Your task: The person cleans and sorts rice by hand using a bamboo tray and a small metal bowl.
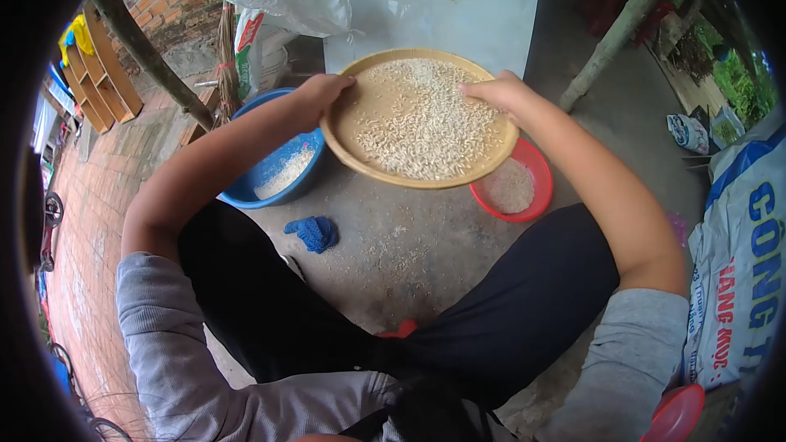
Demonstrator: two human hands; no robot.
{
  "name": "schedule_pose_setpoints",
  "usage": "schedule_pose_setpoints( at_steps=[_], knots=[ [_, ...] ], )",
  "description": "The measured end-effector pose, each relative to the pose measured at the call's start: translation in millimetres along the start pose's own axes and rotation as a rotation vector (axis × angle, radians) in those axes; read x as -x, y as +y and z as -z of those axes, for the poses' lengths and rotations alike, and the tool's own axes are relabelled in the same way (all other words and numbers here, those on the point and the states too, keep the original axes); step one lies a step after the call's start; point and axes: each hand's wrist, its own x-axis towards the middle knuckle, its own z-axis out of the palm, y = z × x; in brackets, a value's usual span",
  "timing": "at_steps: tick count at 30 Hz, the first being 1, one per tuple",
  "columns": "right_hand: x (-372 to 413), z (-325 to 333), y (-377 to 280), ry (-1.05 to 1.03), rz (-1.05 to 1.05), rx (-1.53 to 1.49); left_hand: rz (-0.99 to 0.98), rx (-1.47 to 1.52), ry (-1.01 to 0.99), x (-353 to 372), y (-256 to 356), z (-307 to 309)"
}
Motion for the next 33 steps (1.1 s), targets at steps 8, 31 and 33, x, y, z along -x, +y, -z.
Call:
schedule_pose_setpoints(
  at_steps=[8,31,33],
  knots=[
    [1.8,3.1,-6.9,0.017,-0.008,-0.04,0.008,0.097,-0.109,-19.1,-9.3,9.8],
    [-13.4,-4.1,-2.7,0.033,0.088,0.281,-0.041,0.149,-0.123,-32.8,-6.7,37.5],
    [-22.3,9.0,1.4,0.059,0.0,0.175,-0.081,0.043,-0.083,-18.0,-5.7,11.4]
  ],
)
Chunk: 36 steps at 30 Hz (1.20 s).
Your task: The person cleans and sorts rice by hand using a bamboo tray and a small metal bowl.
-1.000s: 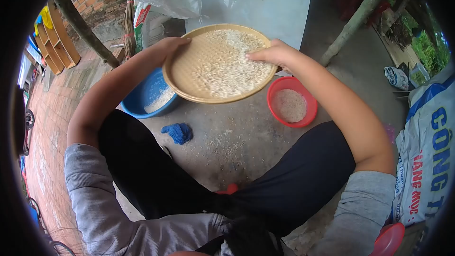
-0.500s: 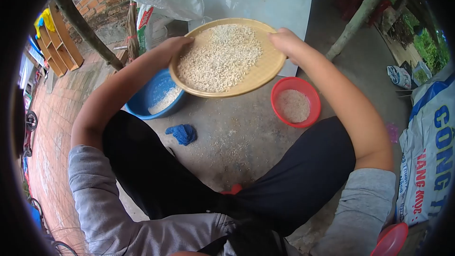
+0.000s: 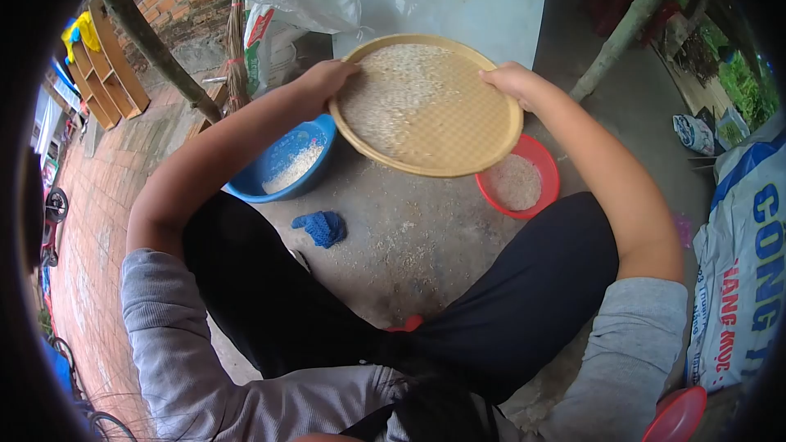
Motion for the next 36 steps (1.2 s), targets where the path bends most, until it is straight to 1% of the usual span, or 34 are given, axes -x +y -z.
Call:
schedule_pose_setpoints(
  at_steps=[1,2,3,5,6,7,9,10,11,12,13,14,15,17,18,19,20,21,22,23,24,25,26,27,28,29,30,31,32,33,35,36],
  knots=[
    [-4.8,2.8,3.7,0.022,-0.095,-0.098,0.003,-0.043,-0.006,8.4,4.0,-8.2],
    [-9.8,1.9,9.5,0.089,-0.04,-0.002,0.021,-0.064,0.003,12.4,7.3,-8.2],
    [-4.8,-2.0,6.2,0.086,-0.04,0.006,0.02,-0.059,0.015,24.9,15.0,-2.5],
    [24.0,-22.1,-12.5,-0.045,0.074,0.044,-0.039,-0.036,-0.106,-20.1,-2.9,37.2],
    [49.0,-32.7,-31.3,-0.074,0.136,0.164,0.067,0.094,-0.133,-18.2,0.2,48.3],
    [45.0,-32.5,-30.0,-0.073,0.139,0.166,0.136,0.061,-0.074,-16.0,1.0,55.2],
    [29.5,-34.5,-22.5,-0.121,0.21,0.143,0.129,0.098,-0.037,-14.4,-3.6,49.3],
    [21.7,-27.1,-16.0,-0.121,0.209,0.132,0.09,0.097,-0.023,-19.0,-9.7,40.8],
    [14.5,-13.2,-7.7,-0.105,0.174,0.043,0.051,0.096,-0.011,-24.8,-15.7,29.3],
    [9.9,-4.4,-1.5,-0.09,0.139,-0.04,0.047,0.013,-0.008,-4.1,-8.6,12.6],
    [8.1,-2.0,0.1,-0.088,0.137,-0.038,0.092,-0.018,0.016,10.8,-1.8,-4.7],
    [6.9,-0.2,0.4,0.016,0.045,0.033,0.109,-0.022,0.01,11.0,-1.0,-10.7],
    [5.8,0.6,-0.2,0.119,-0.046,0.104,0.125,-0.024,0.006,11.2,-0.4,-12.8],
    [10.8,-13.3,-3.8,0.081,-0.059,0.069,-0.019,-0.082,-0.039,-13.1,-10.1,17.2],
    [15.9,-23.2,-7.0,-0.041,0.075,0.086,-0.031,-0.069,-0.074,-41.4,-20.8,38.7],
    [19.1,-29.1,-10.5,-0.16,0.212,0.101,-0.04,-0.036,-0.059,-33.4,-15.7,49.6],
    [21.7,-32.2,-15.0,-0.156,0.216,0.105,-0.081,-0.057,-0.028,-26.6,-11.3,54.4],
    [23.0,-34.3,-18.4,-0.137,0.292,0.173,-0.12,-0.079,0.002,-20.5,-7.9,56.0],
    [24.9,-35.7,-20.0,-0.12,0.364,0.234,-0.119,-0.085,0.001,-16.7,-4.4,51.8],
    [27.6,-31.7,-20.7,-0.12,0.361,0.222,-0.106,-0.001,-0.01,-14.3,-1.6,42.8],
    [28.8,-21.1,-20.8,-0.098,0.232,0.083,-0.092,0.083,-0.02,-12.6,-0.2,32.3],
    [25.7,-7.6,-19.8,-0.076,0.107,-0.051,-0.018,0.017,0.007,-7.8,2.5,17.6],
    [6.4,5.8,-8.0,-0.068,0.019,-0.21,0.042,0.072,-0.014,-1.3,3.0,2.5],
    [8.7,4.1,-9.0,-0.067,0.017,-0.211,0.104,0.129,-0.036,14.7,6.9,-8.6],
    [10.8,1.4,-9.4,-0.049,-0.001,-0.133,0.127,0.099,-0.037,20.0,8.4,-9.8],
    [12.4,-1.6,-10.6,-0.032,-0.019,-0.051,0.119,0.066,-0.044,3.6,0.1,1.7],
    [11.5,-10.2,-10.1,-0.061,0.029,0.015,0.116,0.058,-0.071,-12.9,-5.9,18.0],
    [19.4,-21.8,-14.7,-0.062,0.031,0.025,0.112,0.048,-0.097,-22.6,-9.9,33.7],
    [30.4,-35.5,-20.0,-0.17,0.092,0.061,0.183,0.034,-0.086,-20.4,-7.5,45.2],
    [35.1,-41.5,-24.1,-0.28,0.155,0.096,0.179,0.037,-0.081,-16.3,-4.9,46.2],
    [27.4,-37.4,-20.6,-0.278,0.193,0.123,0.178,0.064,-0.073,-6.9,-3.9,46.6],
    [22.8,-27.1,-16.1,-0.248,0.156,0.111,0.169,0.115,-0.093,-13.5,-8.8,40.2]
  ],
)
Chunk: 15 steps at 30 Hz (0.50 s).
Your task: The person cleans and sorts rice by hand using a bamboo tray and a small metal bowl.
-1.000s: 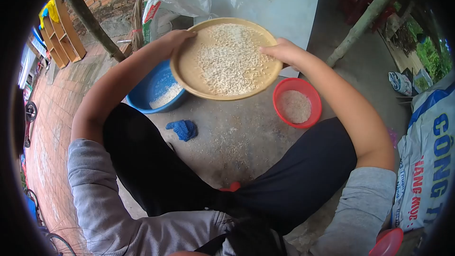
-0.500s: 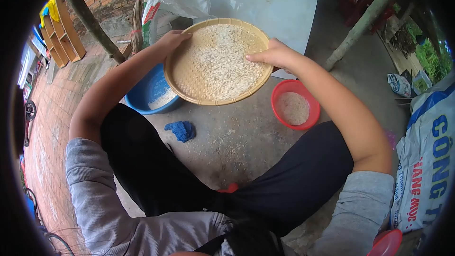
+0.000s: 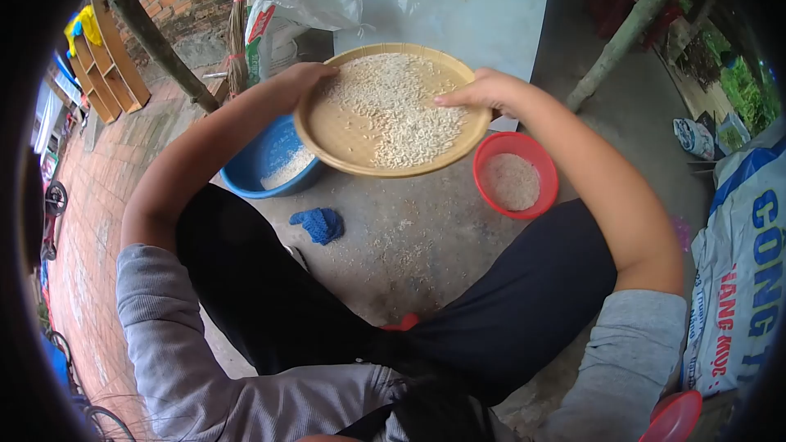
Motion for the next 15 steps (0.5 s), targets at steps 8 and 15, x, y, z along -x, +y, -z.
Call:
schedule_pose_setpoints(
  at_steps=[8,15],
  knots=[
    [6.5,-1.7,-1.2,0.06,0.057,0.029,-0.048,-0.052,-0.001,-6.9,-2.2,3.0],
    [12.0,26.2,14.6,0.116,-0.087,-0.264,-0.074,-0.142,0.074,19.0,-2.4,-44.1]
  ],
)
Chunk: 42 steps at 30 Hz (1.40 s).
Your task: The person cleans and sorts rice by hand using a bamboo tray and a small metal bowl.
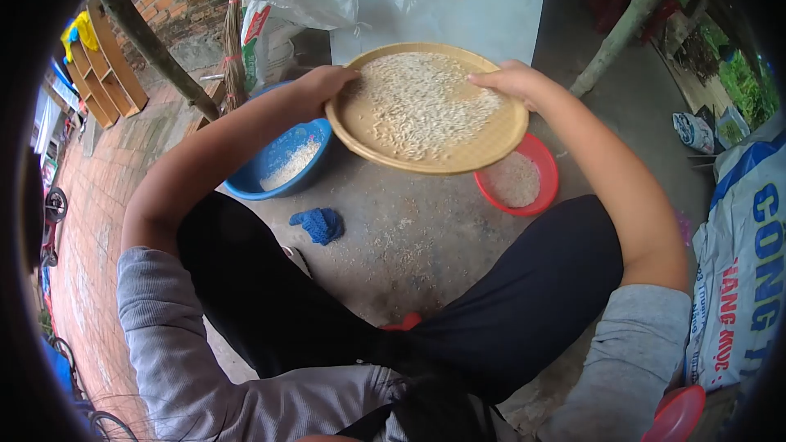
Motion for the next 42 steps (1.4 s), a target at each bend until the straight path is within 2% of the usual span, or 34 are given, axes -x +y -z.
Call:
schedule_pose_setpoints(
  at_steps=[2,4,5,6,8,11,12,13,15,17,18,19,20,22,23,24,26,27,29,30,31,32,33,34,35,36,38,39,40,42],
  knots=[
    [-10.9,6.0,8.9,0.085,-0.084,0.043,0.008,-0.058,-0.015,14.2,8.1,-9.6],
    [-7.5,-11.1,6.9,0.101,0.069,0.085,-0.077,-0.019,-0.04,-40.0,-13.0,21.2],
    [14.3,-29.2,-14.4,0.115,0.029,0.246,-0.079,-0.034,-0.062,-47.6,-13.8,38.3],
    [20.4,-38.4,-21.3,0.116,0.029,0.261,0.019,0.147,-0.105,-33.7,-8.4,45.5],
    [25.4,-46.2,-29.9,0.113,0.07,0.192,0.05,0.126,-0.127,-32.1,-7.8,56.4],
    [0.2,-7.3,-8.4,0.202,0.158,0.199,-0.08,0.088,0.014,-23.4,-5.7,23.7],
    [-12.5,9.4,2.9,0.247,0.215,0.198,-0.119,-0.051,0.055,-15.6,-4.8,9.6],
    [-19.5,20.7,9.5,0.249,0.219,0.195,-0.067,-0.034,0.008,-7.6,-1.4,-5.2],
    [-19.1,29.4,12.7,0.338,0.186,0.715,-0.015,-0.014,-0.044,1.4,3.8,-10.6],
    [-17.8,17.5,8.6,0.331,0.163,0.72,-0.09,-0.091,0.005,6.5,10.0,1.8],
    [-12.1,0.9,1.6,0.32,0.14,0.723,-0.163,-0.074,-0.071,-31.8,-1.9,28.8],
    [13.4,-21.8,-23.4,0.225,0.089,0.662,-0.112,0.022,-0.087,-24.0,1.5,42.0],
    [18.2,-26.8,-25.9,0.23,0.097,0.668,-0.063,0.113,-0.103,-15.2,9.2,50.2],
    [21.2,-33.7,-33.5,0.271,0.111,0.502,-0.097,0.136,-0.037,-14.6,11.6,46.2],
    [5.7,-15.0,-20.9,0.25,0.203,0.535,-0.116,0.15,0.022,-14.6,8.7,42.2],
    [2.7,-4.1,-12.9,0.247,0.209,0.524,-0.214,0.065,-0.024,-14.6,4.1,36.3],
    [-0.4,14.8,-3.2,0.167,0.104,0.354,-0.055,-0.016,-0.068,17.1,13.8,9.1],
    [-10.6,22.0,8.5,0.176,0.092,0.427,-0.061,-0.009,-0.065,34.8,17.8,11.3],
    [8.1,-3.2,-5.2,0.204,0.102,0.526,-0.077,-0.05,-0.009,61.8,23.1,16.6],
    [15.5,-17.3,-9.5,0.227,0.105,0.611,-0.176,-0.103,-0.106,34.2,7.9,42.7],
    [13.1,-22.4,-13.8,0.084,0.091,0.502,-0.12,0.029,-0.161,26.9,1.0,63.6],
    [21.4,-32.8,-21.7,0.073,0.096,0.507,-0.067,0.159,-0.212,26.7,-3.8,75.6],
    [37.2,-45.0,-36.2,0.069,0.073,0.446,0.011,0.122,-0.082,41.9,0.3,74.8],
    [45.1,-52.9,-46.5,0.065,0.053,0.384,0.008,0.129,-0.066,39.3,-5.0,71.1],
    [38.1,-41.9,-42.0,0.095,0.12,0.506,-0.055,0.097,-0.03,34.8,-11.4,64.2],
    [28.0,-29.4,-32.6,0.088,0.129,0.499,-0.115,0.056,0.002,33.5,-13.9,56.5],
    [11.1,-3.6,-12.6,0.204,0.162,0.577,-0.106,-0.073,0.077,62.4,-1.3,19.3],
    [16.9,-1.4,-13.1,0.356,0.232,0.913,-0.105,-0.094,0.056,66.6,-2.1,12.7],
    [19.1,-1.0,-15.7,0.362,0.228,0.908,-0.106,-0.114,0.034,69.8,-1.0,8.4],
    [26.0,-9.1,-25.6,0.371,0.28,1.124,-0.15,-0.182,0.003,47.3,-12.1,31.5]
  ],
)
